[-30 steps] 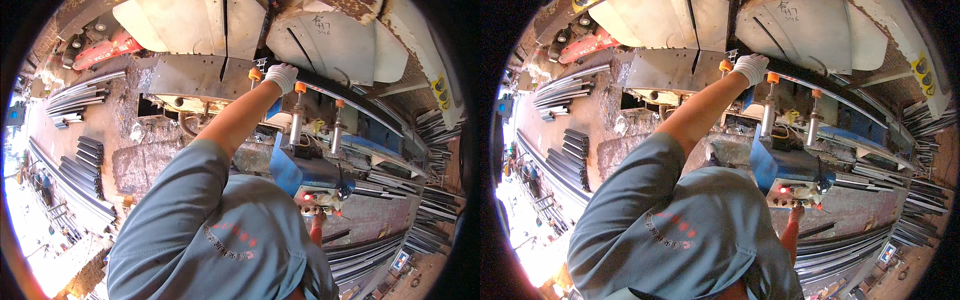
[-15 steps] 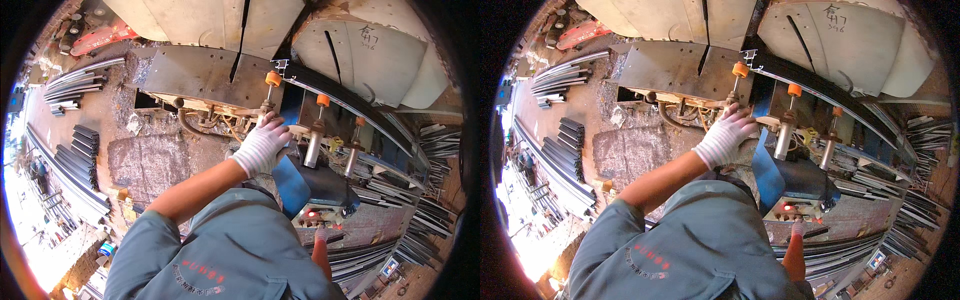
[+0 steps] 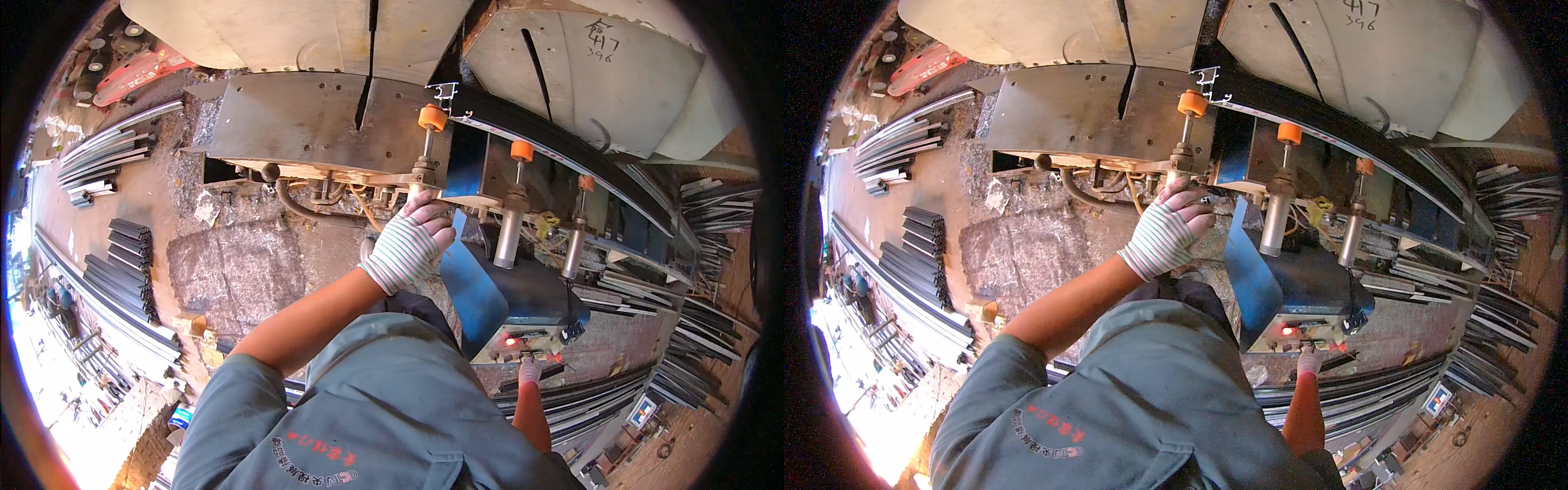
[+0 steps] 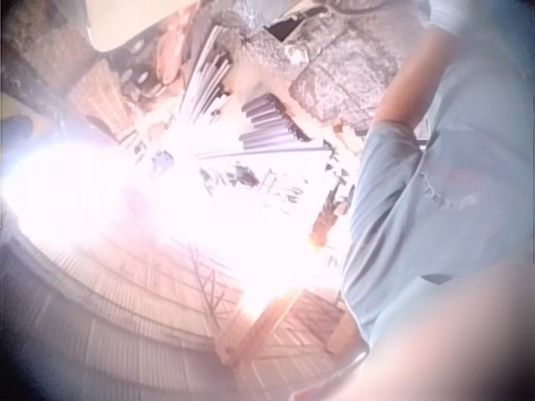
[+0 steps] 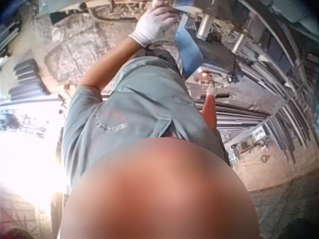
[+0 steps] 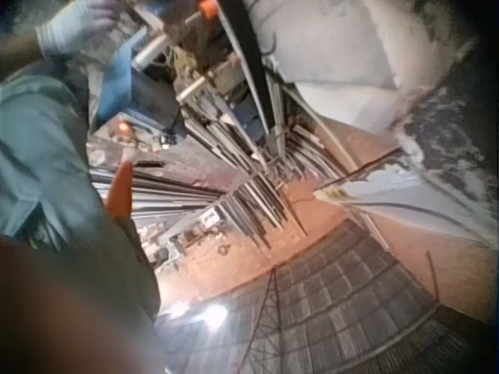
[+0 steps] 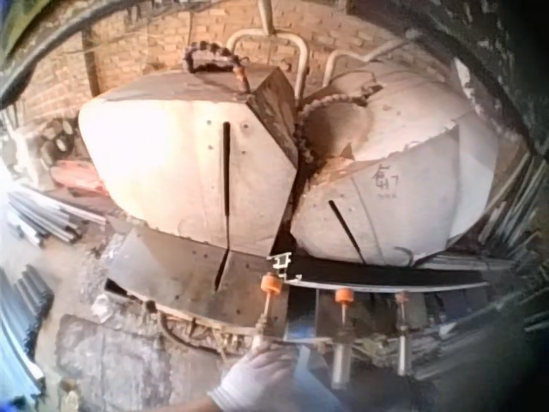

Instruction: The person loads long metal profiles into a cutting machine, secures them, and operates the controls to cut the pieces. The person repeats this process for several profiles, removing cut pieces and stacking them nearby.

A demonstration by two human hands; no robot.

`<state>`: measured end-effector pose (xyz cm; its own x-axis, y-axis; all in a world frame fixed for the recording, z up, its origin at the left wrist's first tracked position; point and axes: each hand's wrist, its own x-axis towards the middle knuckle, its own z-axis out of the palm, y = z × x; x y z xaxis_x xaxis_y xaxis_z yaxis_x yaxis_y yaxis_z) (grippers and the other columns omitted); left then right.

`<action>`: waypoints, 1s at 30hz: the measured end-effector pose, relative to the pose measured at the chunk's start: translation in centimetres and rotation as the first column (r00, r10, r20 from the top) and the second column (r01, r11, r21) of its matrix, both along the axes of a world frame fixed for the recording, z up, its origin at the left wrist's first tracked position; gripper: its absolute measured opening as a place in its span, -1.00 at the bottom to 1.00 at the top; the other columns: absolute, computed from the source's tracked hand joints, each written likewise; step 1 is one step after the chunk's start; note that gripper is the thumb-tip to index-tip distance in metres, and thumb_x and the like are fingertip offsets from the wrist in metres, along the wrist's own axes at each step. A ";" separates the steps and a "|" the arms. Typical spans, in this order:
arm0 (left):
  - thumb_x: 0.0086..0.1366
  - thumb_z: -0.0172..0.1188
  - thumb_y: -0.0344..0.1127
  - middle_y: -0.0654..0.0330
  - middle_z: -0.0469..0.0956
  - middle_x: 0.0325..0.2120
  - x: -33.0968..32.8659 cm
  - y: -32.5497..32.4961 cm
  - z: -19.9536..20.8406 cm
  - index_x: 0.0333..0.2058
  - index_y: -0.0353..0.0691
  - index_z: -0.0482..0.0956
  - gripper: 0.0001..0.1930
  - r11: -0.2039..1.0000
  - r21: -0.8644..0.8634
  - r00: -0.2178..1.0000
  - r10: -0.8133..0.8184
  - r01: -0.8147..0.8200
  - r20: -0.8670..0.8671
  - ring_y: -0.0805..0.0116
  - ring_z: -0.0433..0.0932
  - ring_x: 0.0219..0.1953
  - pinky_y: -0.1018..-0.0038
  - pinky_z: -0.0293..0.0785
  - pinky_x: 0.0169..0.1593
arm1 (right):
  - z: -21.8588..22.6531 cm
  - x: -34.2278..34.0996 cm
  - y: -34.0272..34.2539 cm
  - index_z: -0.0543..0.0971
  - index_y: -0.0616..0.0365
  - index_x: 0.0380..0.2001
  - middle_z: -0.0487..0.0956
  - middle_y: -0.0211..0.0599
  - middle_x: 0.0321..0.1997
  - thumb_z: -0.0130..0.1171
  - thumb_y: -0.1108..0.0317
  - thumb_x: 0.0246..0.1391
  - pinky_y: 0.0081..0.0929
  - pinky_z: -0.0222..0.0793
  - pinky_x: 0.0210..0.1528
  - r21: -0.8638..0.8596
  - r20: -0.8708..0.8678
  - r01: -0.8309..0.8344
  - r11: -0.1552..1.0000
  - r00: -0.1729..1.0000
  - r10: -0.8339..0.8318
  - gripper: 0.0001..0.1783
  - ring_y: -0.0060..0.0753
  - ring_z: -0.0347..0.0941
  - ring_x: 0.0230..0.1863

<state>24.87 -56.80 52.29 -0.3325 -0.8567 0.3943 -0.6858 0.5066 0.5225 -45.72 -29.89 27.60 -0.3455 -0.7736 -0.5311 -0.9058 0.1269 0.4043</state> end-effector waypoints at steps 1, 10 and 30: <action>0.08 0.20 -0.26 0.24 0.62 -0.17 -0.1 0.0 0.0 -0.17 -0.10 0.61 -0.71 1.000 -0.002 1.000 0.011 -0.011 -0.003 0.16 0.51 0.14 0.05 0.26 0.36 | 0.4 0.7 0.0 0.61 0.27 -0.09 0.63 0.12 -0.05 -0.05 0.15 0.29 -0.16 0.45 0.09 -0.152 0.127 0.159 0.975 0.982 -0.140 -0.58 0.09 0.55 0.03; 0.07 0.27 -0.33 0.22 0.65 -0.28 -1.2 -0.2 -0.8 -0.31 -0.13 0.61 -0.84 0.985 -0.120 0.991 0.120 -0.126 -0.054 0.22 0.59 -0.02 0.15 0.36 0.29 | 8.0 8.5 -2.0 0.58 0.26 -0.26 0.62 0.13 -0.16 -0.06 0.22 0.29 -0.04 0.43 -0.01 -0.287 0.241 0.191 0.939 0.963 -0.122 -0.66 0.12 0.54 -0.13; 0.19 0.17 -0.42 -0.02 0.55 -0.37 -17.9 28.8 -13.7 -0.40 -0.24 0.48 -0.94 0.684 0.650 0.911 0.412 -0.331 0.031 -0.10 0.53 -0.23 0.09 0.47 -0.11 | 10.4 7.9 -3.8 0.49 0.38 -0.21 0.57 0.24 -0.25 -0.02 0.18 0.29 -0.04 0.39 -0.09 -0.288 0.617 0.221 0.932 0.787 0.005 -0.62 0.24 0.52 -0.19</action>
